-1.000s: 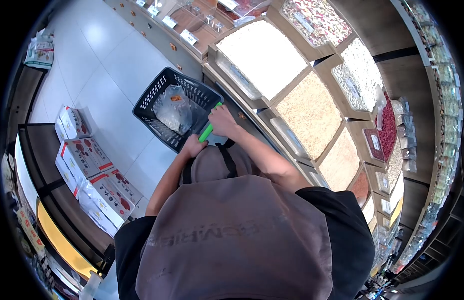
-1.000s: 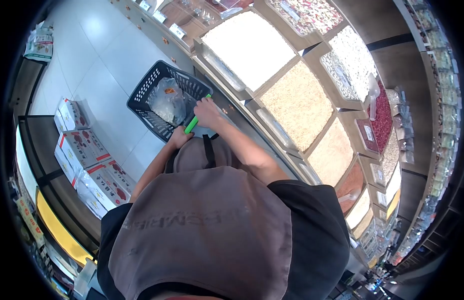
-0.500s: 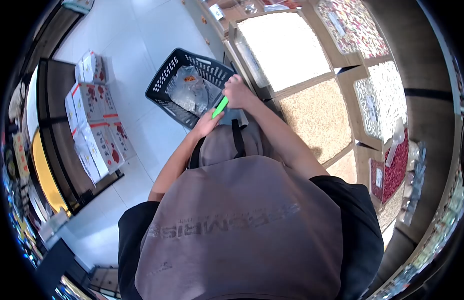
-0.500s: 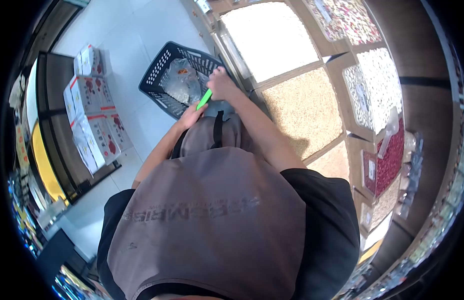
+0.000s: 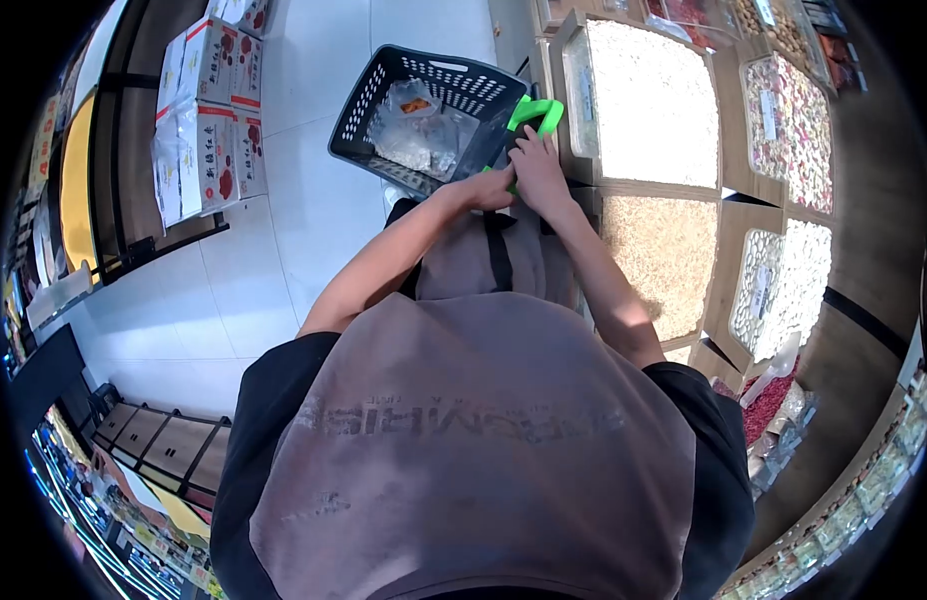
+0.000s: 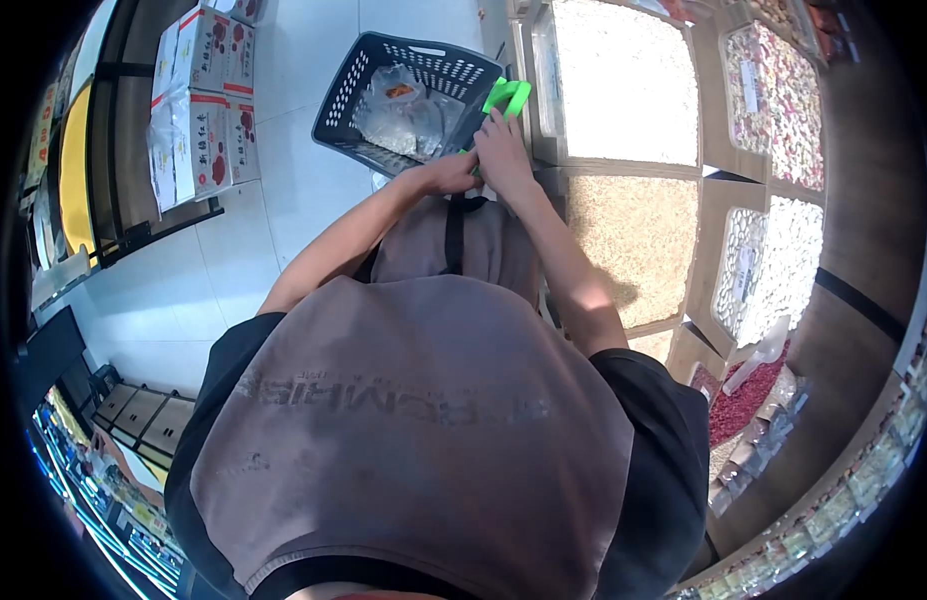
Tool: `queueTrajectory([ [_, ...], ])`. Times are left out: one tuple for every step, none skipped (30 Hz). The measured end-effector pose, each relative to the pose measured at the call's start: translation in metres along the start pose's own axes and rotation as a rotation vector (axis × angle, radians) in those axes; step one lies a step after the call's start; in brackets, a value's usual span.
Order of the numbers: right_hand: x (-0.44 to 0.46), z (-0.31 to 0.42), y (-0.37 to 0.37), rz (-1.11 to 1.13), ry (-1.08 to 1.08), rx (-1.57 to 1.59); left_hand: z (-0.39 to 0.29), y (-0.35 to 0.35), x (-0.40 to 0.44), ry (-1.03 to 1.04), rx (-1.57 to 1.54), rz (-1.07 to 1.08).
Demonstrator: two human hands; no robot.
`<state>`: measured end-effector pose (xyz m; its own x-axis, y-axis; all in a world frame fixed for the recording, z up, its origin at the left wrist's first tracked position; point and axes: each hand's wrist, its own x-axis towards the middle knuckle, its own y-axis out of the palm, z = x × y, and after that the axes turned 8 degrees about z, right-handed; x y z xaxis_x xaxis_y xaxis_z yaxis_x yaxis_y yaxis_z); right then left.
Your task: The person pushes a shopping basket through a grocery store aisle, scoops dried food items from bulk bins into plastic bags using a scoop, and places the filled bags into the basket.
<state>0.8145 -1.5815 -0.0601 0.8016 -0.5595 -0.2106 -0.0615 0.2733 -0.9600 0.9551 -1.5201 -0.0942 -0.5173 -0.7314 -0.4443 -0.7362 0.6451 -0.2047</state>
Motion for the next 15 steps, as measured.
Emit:
queueTrajectory([
  [-0.001,0.000,0.003,-0.025,-0.007,0.066,0.003,-0.001,0.006,-0.040,0.110,0.042],
  [-0.002,0.001,0.006,-0.049,-0.012,0.134,0.006,-0.001,0.012,-0.079,0.219,0.087],
  [0.000,-0.003,0.010,-0.089,-0.027,0.185,0.008,-0.004,0.018,-0.068,0.219,0.079],
  [0.002,-0.007,0.011,-0.123,-0.050,0.220,0.014,-0.003,0.024,-0.058,0.219,0.071],
  [0.006,-0.012,0.011,-0.130,-0.073,0.268,0.019,-0.005,0.031,-0.025,0.206,0.085],
  [0.011,-0.017,0.011,-0.144,-0.096,0.314,0.027,-0.006,0.038,0.010,0.199,0.095],
  [0.016,-0.021,0.007,-0.103,-0.092,0.307,0.018,-0.011,0.031,0.028,0.163,0.078],
  [0.022,-0.025,0.003,-0.064,-0.086,0.298,0.007,-0.017,0.024,0.049,0.131,0.061],
  [0.029,-0.028,-0.001,-0.022,-0.051,0.289,0.014,-0.013,0.031,-0.030,0.052,0.095],
  [0.035,-0.035,-0.005,0.050,0.000,0.276,0.013,-0.013,0.026,-0.007,-0.003,0.117],
  [0.039,-0.034,-0.004,-0.071,0.053,0.225,0.015,-0.015,0.019,0.074,0.015,0.085],
  [0.044,-0.033,0.002,-0.191,0.103,0.175,0.017,-0.017,0.012,0.152,0.031,0.053],
  [0.048,-0.018,-0.004,-0.267,0.189,0.185,0.014,-0.030,-0.001,0.180,-0.100,0.146],
  [0.051,-0.002,-0.009,-0.266,0.272,0.124,0.014,-0.044,-0.015,0.208,-0.227,0.232],
  [0.052,0.019,-0.013,-0.312,0.381,0.115,0.020,-0.042,-0.030,0.207,-0.440,0.138],
])
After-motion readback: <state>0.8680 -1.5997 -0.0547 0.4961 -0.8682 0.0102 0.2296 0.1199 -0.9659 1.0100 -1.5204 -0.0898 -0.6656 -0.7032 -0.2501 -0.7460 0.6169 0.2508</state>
